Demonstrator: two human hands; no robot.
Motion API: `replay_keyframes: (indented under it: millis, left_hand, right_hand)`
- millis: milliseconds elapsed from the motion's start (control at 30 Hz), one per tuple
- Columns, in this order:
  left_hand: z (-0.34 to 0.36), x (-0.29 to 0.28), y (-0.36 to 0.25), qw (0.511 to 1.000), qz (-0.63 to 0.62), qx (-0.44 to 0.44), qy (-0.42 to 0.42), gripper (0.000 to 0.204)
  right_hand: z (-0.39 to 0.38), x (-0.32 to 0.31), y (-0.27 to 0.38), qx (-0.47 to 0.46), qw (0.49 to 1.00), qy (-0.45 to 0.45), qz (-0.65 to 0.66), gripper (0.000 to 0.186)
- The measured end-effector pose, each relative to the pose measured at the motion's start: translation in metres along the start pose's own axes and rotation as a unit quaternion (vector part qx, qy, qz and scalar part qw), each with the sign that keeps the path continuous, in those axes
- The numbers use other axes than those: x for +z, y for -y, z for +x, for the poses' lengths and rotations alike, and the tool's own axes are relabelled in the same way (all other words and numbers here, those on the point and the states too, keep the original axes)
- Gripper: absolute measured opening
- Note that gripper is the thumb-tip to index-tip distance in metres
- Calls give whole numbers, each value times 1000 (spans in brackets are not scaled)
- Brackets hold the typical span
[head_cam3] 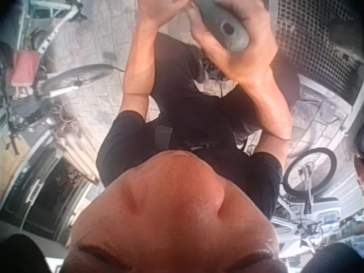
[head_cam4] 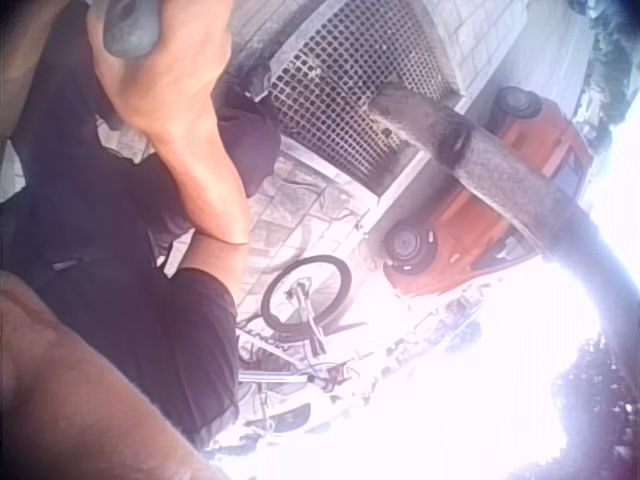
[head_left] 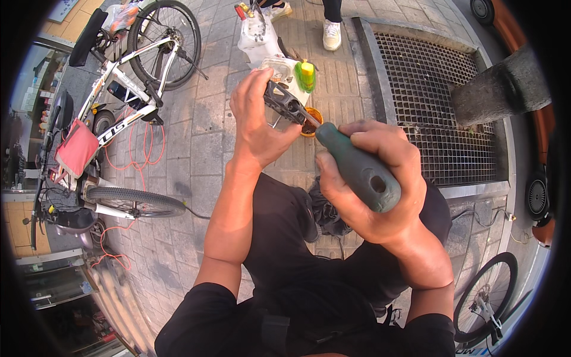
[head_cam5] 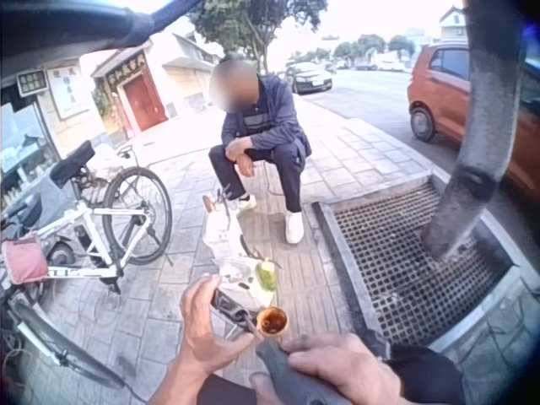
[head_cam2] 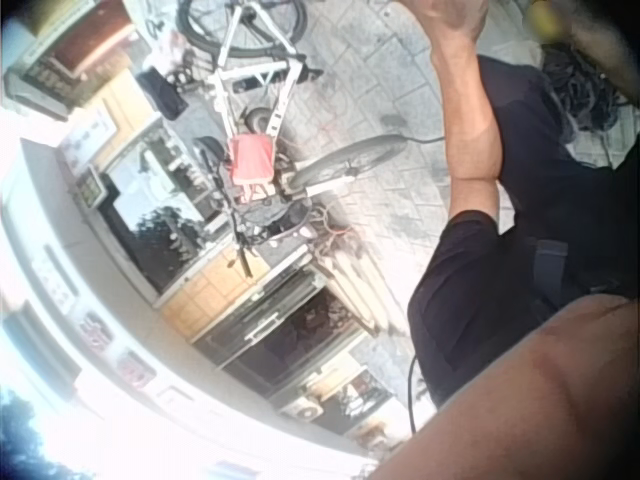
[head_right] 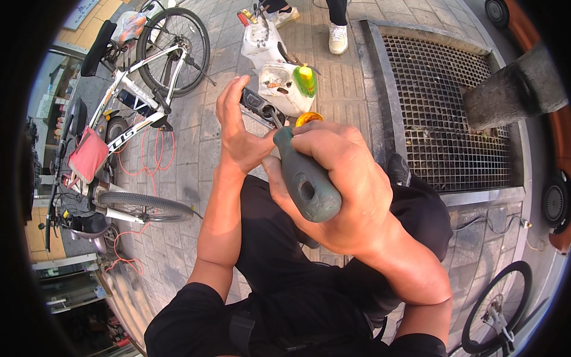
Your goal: The person uses a screwdriver to adjust a bicycle pedal held in their hands. They then wipe the pedal with a cloth, insert a small metal pin, and attach the pedal to the bicycle crank arm, tightening it with the screwdriver.
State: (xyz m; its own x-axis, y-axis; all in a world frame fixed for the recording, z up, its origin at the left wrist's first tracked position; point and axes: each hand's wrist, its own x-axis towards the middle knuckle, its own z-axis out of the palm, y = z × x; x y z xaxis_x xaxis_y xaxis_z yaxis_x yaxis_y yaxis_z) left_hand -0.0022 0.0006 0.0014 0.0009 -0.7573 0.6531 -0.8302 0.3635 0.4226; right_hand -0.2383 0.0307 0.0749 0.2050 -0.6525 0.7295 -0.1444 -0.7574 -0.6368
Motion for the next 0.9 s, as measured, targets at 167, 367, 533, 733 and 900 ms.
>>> replay_keyframes:
  millis: [167,367,533,733,900]
  left_hand:
    - [0,0,-2,1000,2,6,-6,107]
    - [-1,2,-1,1000,8,16,-6,107]
    - [0,2,-2,1000,10,14,-4,106]
    - [2,1,-4,996,-58,-64,10,110]
    - [5,0,-4,993,-97,-67,10,111]
  right_hand:
    - [2,-4,-1,-21,1000,2,-9,58]
    - [4,-6,1,-7,999,-27,-18,57]
    - [2,-11,-1,20,999,-40,-16,55]
    - [4,-9,-4,-3,999,-43,11,57]
    - [6,-7,-7,-38,999,-16,7,62]
